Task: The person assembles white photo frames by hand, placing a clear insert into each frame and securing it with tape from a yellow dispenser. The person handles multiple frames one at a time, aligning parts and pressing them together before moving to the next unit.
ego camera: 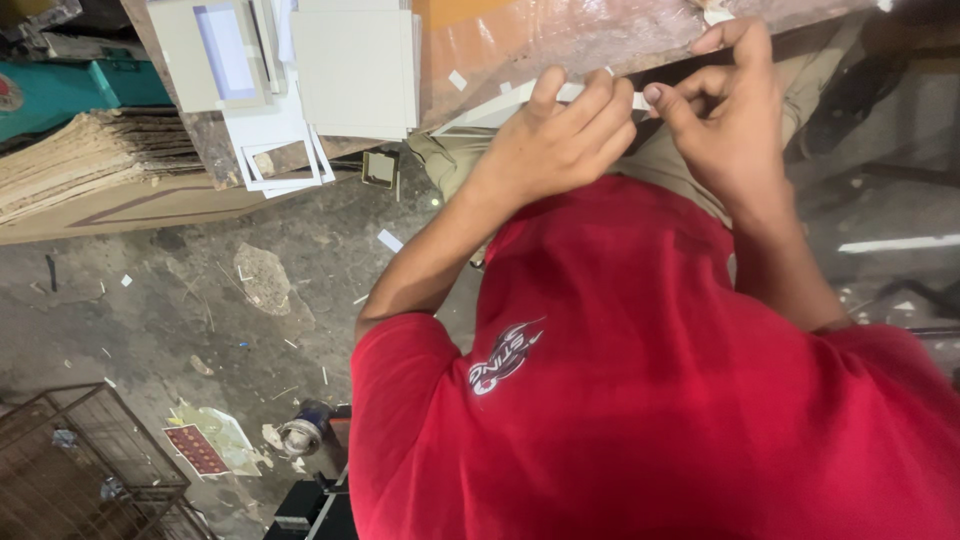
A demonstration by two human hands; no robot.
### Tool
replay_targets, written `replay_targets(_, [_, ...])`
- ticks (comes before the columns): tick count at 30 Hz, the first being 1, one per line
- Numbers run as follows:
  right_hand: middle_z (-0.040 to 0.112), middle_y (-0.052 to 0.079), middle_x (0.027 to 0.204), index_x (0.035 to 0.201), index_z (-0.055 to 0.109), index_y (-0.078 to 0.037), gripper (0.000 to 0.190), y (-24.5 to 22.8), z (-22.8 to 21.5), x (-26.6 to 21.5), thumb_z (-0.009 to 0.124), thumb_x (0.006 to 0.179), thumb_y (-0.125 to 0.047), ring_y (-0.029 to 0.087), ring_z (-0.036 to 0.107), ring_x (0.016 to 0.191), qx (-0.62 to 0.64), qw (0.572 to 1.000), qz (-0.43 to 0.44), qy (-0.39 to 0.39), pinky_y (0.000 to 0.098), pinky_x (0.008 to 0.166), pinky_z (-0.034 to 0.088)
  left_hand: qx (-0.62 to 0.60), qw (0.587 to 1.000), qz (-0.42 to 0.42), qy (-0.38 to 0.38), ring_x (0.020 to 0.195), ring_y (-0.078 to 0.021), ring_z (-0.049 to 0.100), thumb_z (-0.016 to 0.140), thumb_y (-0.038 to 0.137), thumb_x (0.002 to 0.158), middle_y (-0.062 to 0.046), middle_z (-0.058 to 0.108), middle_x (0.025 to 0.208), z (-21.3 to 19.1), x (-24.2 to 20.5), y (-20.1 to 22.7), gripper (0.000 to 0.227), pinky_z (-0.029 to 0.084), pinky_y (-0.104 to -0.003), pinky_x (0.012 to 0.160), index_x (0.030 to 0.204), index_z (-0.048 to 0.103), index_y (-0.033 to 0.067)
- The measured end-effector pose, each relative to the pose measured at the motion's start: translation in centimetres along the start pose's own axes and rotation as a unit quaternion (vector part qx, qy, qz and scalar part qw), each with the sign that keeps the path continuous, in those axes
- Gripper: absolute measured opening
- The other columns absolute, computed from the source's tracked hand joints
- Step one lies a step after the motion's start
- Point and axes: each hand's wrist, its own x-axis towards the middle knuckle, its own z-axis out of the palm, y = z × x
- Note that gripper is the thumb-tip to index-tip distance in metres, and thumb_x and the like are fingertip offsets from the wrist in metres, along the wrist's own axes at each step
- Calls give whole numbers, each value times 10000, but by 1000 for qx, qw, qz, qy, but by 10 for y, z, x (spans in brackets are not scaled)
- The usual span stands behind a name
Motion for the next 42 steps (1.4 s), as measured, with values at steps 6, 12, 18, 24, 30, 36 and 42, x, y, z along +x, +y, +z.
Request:
replay_targets(6, [747,109,855,1272,388,22,387,-2,0,1,730,1092,18,95,720,772,-6,1000,-14,-4,186,664,512,9,1000,2,-1,1123,-225,592,612,133,961,-96,635,1181,-1,1,-1,48,287,-483,1055,939,592,97])
replay_targets(12, [752,115,857,1258,397,23,393,-6,1,2,749,1085,5,101,696,744,-3,1000,-7,-1,196,648,494,16,1000,-2,7,1126,-225,595,605,156,968,-94,646,1172,-1,2,-1,64,280,-480,1046,957,614,94])
replay_targets(18, [723,115,828,1305,411,38,430,-27,1,9,766,1094,-78,118,657,627,16,995,96,-22,250,539,476,35,999,1,13,1158,-205,602,594,143,1011,-68,643,1155,4,4,5,70,266,-457,1055,992,630,85])
replay_targets(24, [684,110,798,1406,426,68,491,-32,-3,17,722,1108,-187,133,663,596,-31,986,164,-24,269,481,488,31,998,-44,17,1135,-181,613,595,168,989,-58,666,1148,15,1,4,46,254,-461,1035,1015,609,132])
replay_targets(30, [701,112,965,1360,581,70,282,-12,6,39,694,1173,-109,191,662,831,-56,998,-30,27,306,739,543,-13,969,-246,22,1108,-184,610,670,130,956,-32,630,1098,19,-6,-23,107,237,-507,1047,1044,610,144])
replay_targets(36, [685,169,914,1199,724,70,333,-13,48,86,823,891,-8,271,630,782,-130,973,-188,27,363,676,499,-86,869,-478,95,1065,-219,619,639,66,940,-19,651,1061,35,-11,-42,150,272,-503,1052,1075,644,132])
replay_targets(42, [671,150,829,989,737,26,92,10,73,134,768,902,29,280,654,697,-144,966,-214,10,371,644,490,-200,805,-553,83,1091,-245,632,657,94,928,-25,702,1036,86,-40,-59,226,388,-472,995,1148,678,139])
